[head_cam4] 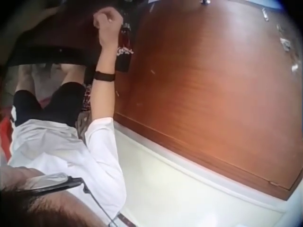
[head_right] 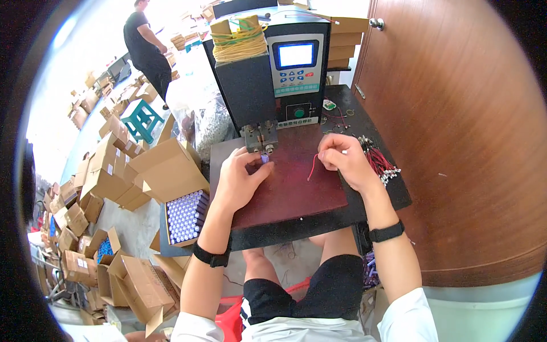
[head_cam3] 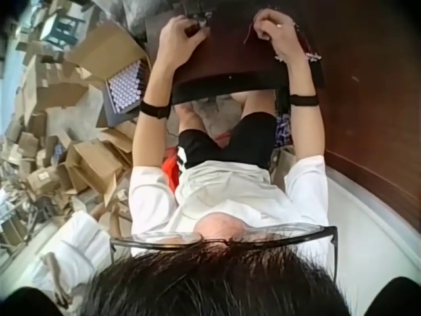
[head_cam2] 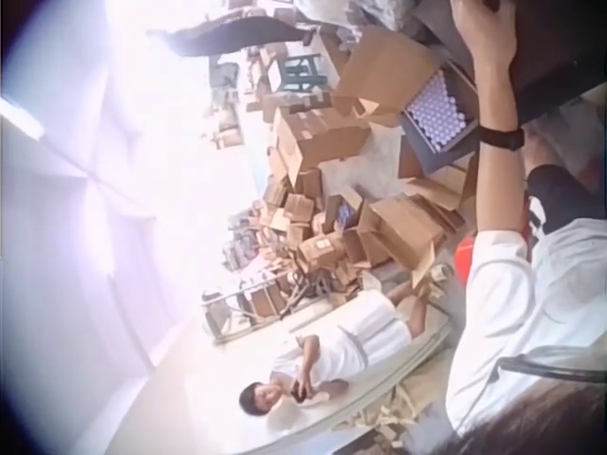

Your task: The person gathers a bundle of wires, secures them with a rubber band, and places them on the table. They then pick up a battery and a wire, position them under a spot welder to join them together, and place the battery back into a box.

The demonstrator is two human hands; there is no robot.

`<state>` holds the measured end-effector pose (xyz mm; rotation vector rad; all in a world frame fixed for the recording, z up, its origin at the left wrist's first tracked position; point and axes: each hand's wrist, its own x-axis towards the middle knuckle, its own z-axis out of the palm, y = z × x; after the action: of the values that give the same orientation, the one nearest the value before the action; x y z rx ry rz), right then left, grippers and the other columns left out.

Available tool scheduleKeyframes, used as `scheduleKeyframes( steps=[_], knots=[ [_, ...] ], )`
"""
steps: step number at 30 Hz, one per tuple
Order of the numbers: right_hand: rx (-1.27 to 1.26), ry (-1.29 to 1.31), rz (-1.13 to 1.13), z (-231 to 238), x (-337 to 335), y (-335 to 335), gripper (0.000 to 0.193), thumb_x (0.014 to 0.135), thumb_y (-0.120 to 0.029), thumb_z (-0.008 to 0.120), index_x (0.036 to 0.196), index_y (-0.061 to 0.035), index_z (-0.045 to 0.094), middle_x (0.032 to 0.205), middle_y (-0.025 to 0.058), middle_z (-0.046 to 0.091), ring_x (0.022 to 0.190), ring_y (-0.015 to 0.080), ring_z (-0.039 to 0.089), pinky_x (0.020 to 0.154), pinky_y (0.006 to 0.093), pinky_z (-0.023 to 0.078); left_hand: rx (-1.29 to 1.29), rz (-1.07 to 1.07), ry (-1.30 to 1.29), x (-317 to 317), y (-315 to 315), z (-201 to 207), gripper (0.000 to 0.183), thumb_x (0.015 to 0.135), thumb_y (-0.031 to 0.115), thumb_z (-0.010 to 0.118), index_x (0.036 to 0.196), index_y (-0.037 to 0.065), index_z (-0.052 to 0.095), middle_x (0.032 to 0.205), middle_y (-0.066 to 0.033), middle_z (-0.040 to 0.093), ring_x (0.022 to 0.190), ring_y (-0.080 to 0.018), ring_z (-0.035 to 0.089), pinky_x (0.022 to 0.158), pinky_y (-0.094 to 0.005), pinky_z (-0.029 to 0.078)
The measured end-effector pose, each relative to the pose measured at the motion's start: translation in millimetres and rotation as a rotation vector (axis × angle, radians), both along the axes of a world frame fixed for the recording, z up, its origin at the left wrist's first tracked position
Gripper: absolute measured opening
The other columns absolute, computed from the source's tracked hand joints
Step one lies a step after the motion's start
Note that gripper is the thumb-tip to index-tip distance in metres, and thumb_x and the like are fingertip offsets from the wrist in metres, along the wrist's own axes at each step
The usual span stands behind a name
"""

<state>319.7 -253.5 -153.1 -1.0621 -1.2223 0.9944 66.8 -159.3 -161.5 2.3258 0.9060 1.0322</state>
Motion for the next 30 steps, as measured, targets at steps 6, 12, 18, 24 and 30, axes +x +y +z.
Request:
scheduleKeyframes(
  steps=[6,12,18,24,30],
  knots=[
    [-0.063,0.066,0.123,0,13,19,0.009,0.087,-0.006,0.059,0.078,-0.0024,0.057,0.079,0.0041,0.053,0.062,0.0093,0.046,0.050,0.0229,0.032,-0.072,-0.032,0.001,1,2,-2,0.028,0.087,0.023,0.073,0.098,-0.003,0.073,0.093,-0.0134,0.063,0.096,-0.0325,0.059,0.084,-0.0413,0.049],
    [-0.089,0.146,0.151,-1,17,26,0.012,0.087,-0.007,0.060,0.077,-0.0043,0.053,0.079,0.0037,0.051,0.064,0.0100,0.047,0.048,0.0230,0.031,-0.068,-0.021,0.009,2,1,-3,0.029,0.087,0.024,0.072,0.099,-0.003,0.073,0.094,-0.0137,0.063,0.096,-0.0327,0.059,0.084,-0.0418,0.049],
    [-0.082,0.180,0.178,-1,16,27,0.012,0.086,-0.008,0.060,0.077,-0.0051,0.053,0.079,0.0041,0.051,0.064,0.0103,0.047,0.048,0.0234,0.031,-0.095,-0.030,-0.010,2,1,-1,0.029,0.087,0.023,0.072,0.100,-0.003,0.073,0.094,-0.0136,0.063,0.096,-0.0326,0.059,0.084,-0.0417,0.049],
    [-0.077,0.177,0.176,-1,16,27,0.013,0.086,-0.009,0.060,0.077,-0.0051,0.053,0.078,0.0043,0.051,0.064,0.0104,0.047,0.048,0.0236,0.031,-0.008,-0.005,0.001,2,3,-5,0.026,0.085,0.019,0.077,0.096,-0.004,0.071,0.091,-0.0149,0.064,0.081,-0.0295,0.062,0.074,-0.0363,0.050],
    [-0.080,0.197,0.177,-1,15,27,0.012,0.086,-0.009,0.060,0.077,-0.0050,0.053,0.077,0.0043,0.051,0.063,0.0105,0.047,0.048,0.0236,0.031,-0.002,-0.015,-0.017,2,4,-6,0.026,0.085,0.019,0.076,0.096,-0.004,0.071,0.090,-0.0150,0.064,0.082,-0.0301,0.062,0.074,-0.0363,0.050]
  ],
)
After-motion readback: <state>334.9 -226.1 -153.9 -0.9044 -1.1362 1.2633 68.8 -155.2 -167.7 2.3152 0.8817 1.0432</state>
